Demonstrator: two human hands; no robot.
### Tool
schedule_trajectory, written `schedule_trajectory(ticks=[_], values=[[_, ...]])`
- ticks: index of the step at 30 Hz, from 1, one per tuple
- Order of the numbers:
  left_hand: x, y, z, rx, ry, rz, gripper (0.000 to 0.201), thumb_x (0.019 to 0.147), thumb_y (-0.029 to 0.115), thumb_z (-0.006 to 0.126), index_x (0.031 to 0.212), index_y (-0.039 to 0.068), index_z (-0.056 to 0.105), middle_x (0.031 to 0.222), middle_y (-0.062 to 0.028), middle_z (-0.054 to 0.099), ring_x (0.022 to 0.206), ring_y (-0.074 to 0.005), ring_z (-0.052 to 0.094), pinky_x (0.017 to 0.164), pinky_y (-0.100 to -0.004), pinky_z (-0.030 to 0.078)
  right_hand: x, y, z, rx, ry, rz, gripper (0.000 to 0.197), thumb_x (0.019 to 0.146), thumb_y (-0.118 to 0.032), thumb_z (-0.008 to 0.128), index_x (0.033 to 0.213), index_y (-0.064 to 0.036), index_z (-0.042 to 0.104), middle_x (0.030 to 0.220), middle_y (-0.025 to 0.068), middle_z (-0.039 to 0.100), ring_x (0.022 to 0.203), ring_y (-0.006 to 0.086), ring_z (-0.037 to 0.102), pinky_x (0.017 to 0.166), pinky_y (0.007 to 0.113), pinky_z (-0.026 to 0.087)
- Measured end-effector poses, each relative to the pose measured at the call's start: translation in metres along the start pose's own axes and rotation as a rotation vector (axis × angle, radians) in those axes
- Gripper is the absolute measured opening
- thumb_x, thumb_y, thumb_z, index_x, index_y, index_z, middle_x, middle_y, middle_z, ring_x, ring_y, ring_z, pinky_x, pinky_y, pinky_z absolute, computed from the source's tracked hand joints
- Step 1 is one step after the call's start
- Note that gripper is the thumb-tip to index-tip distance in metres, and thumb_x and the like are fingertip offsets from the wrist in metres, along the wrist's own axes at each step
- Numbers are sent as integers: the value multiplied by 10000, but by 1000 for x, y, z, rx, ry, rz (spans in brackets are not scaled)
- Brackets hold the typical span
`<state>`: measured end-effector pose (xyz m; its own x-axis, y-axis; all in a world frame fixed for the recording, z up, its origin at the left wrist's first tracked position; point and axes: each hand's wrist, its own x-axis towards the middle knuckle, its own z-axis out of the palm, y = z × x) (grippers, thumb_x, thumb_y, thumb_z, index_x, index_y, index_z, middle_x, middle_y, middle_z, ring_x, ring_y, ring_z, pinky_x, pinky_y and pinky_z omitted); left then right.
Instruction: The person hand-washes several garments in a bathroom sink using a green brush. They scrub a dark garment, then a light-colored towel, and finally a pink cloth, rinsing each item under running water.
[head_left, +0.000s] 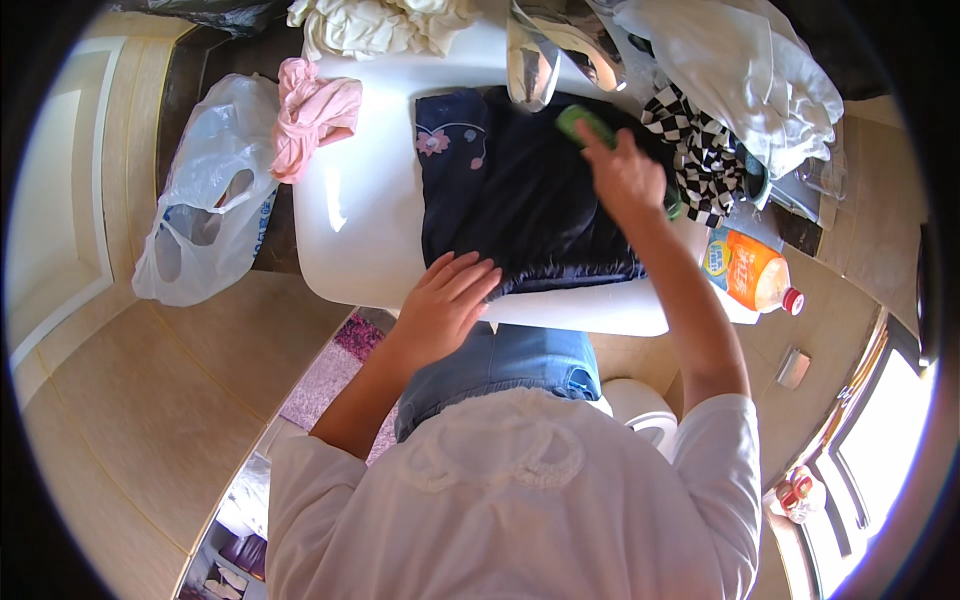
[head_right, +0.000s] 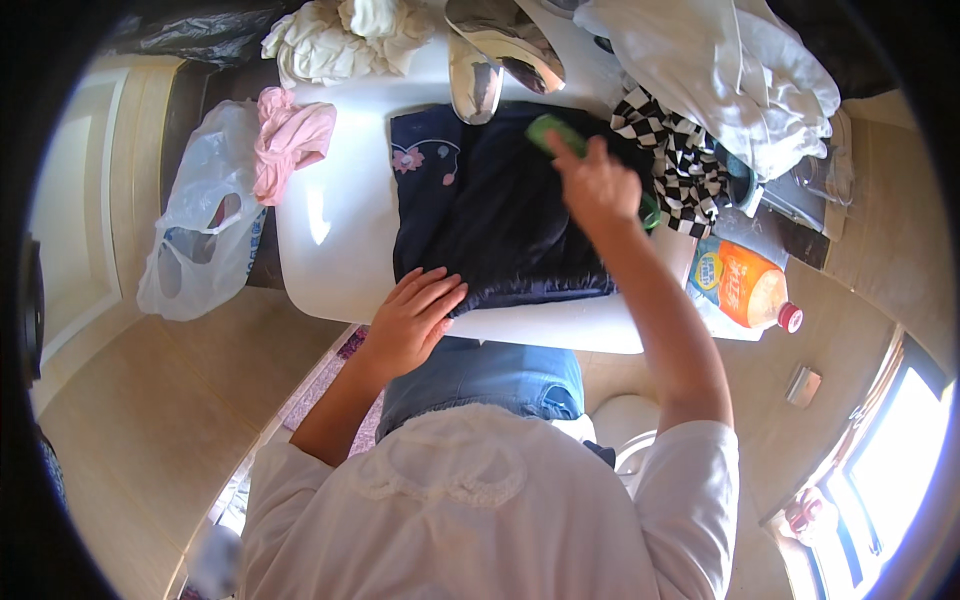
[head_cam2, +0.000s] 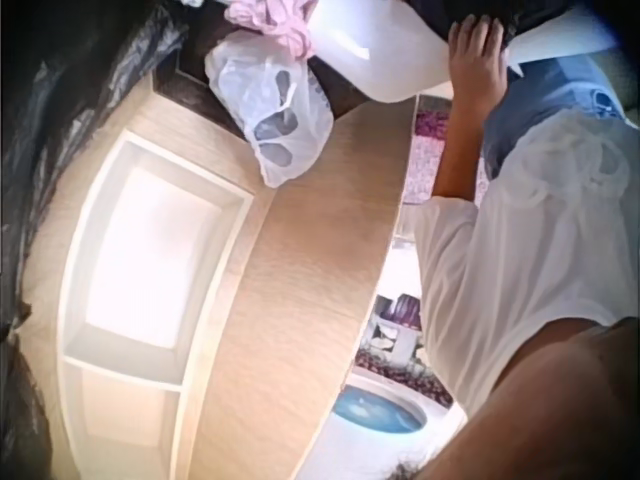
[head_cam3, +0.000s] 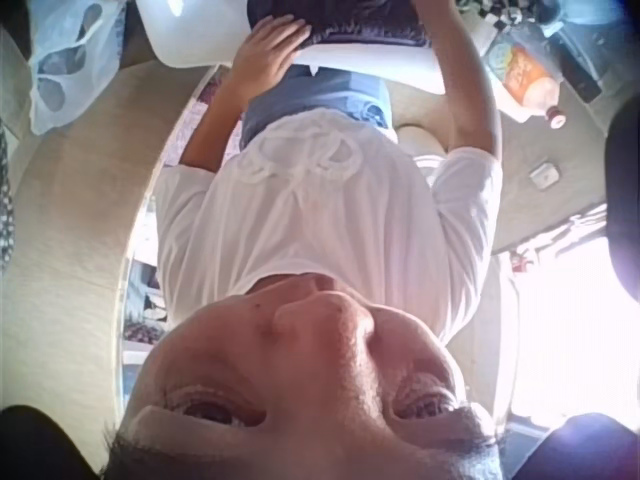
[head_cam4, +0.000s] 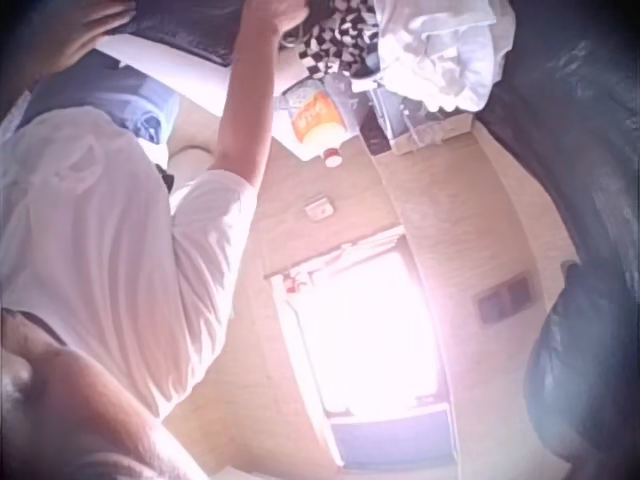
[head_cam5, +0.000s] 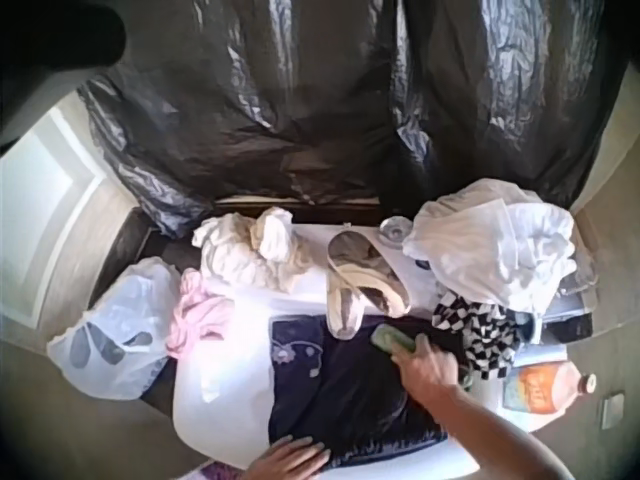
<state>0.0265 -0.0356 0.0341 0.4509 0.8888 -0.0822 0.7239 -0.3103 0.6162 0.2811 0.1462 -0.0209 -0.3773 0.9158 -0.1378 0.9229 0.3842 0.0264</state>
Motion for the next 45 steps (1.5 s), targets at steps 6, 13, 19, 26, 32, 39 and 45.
schedule_trajectory(ticks=[6,13,19,26,32,39,45], values=[[1,-11,-9,-49,-98,34,434,889,150,613,1317,92,575,1368,-71,541,1317,-262,462,1128,-455,324,-23,-89,-22,157,-386,-497,388,955,-361,544,1336,-421,501,1037,113,563,899,276,699,652,408,577],[4,-23,-13,-100,-136,76,430,889,144,623,1314,96,580,1369,-64,544,1313,-257,472,1120,-442,349,20,-57,-10,160,-137,-119,396,958,-366,545,1348,-414,493,991,101,583,752,266,687,564,401,569],[6,-29,-15,-185,-151,90,415,876,119,631,1289,90,604,1356,-74,557,1303,-259,490,1108,-438,372,31,-96,13,119,-290,-444,442,948,-322,542,1363,-458,471,1061,108,582,782,283,683,591,409,569],[8,-34,-17,-193,-168,102,414,874,115,627,1286,78,597,1342,-82,564,1291,-272,495,1101,-443,376,26,-116,1,325,-161,-326,394,937,-358,564,1317,-456,527,964,80,573,697,267,674,550,397,563],[9,-35,-17,-174,-185,112,417,872,112,623,1285,69,590,1352,-84,552,1292,-273,486,1106,-447,370,47,-97,28,89,-149,-230,447,968,-363,529,1398,-442,433,983,83,591,742,257,690,560,406,554],[10,-33,-18,-159,-189,94,423,865,114,631,1284,72,589,1355,-83,547,1292,-276,483,1104,-452,371,14,-122,-7,285,-331,-517,471,963,-375,526,1409,-468,406,987,83,563,725,259,672,574,412,578],[15,-31,-18,-199,-169,83,393,863,134,644,1252,89,614,1330,-82,570,1258,-281,513,1059,-445,405,25,-40,27,-89,100,-156,446,945,-349,583,1377,-406,490,870,62,551,615,227,648,456,359,513]])
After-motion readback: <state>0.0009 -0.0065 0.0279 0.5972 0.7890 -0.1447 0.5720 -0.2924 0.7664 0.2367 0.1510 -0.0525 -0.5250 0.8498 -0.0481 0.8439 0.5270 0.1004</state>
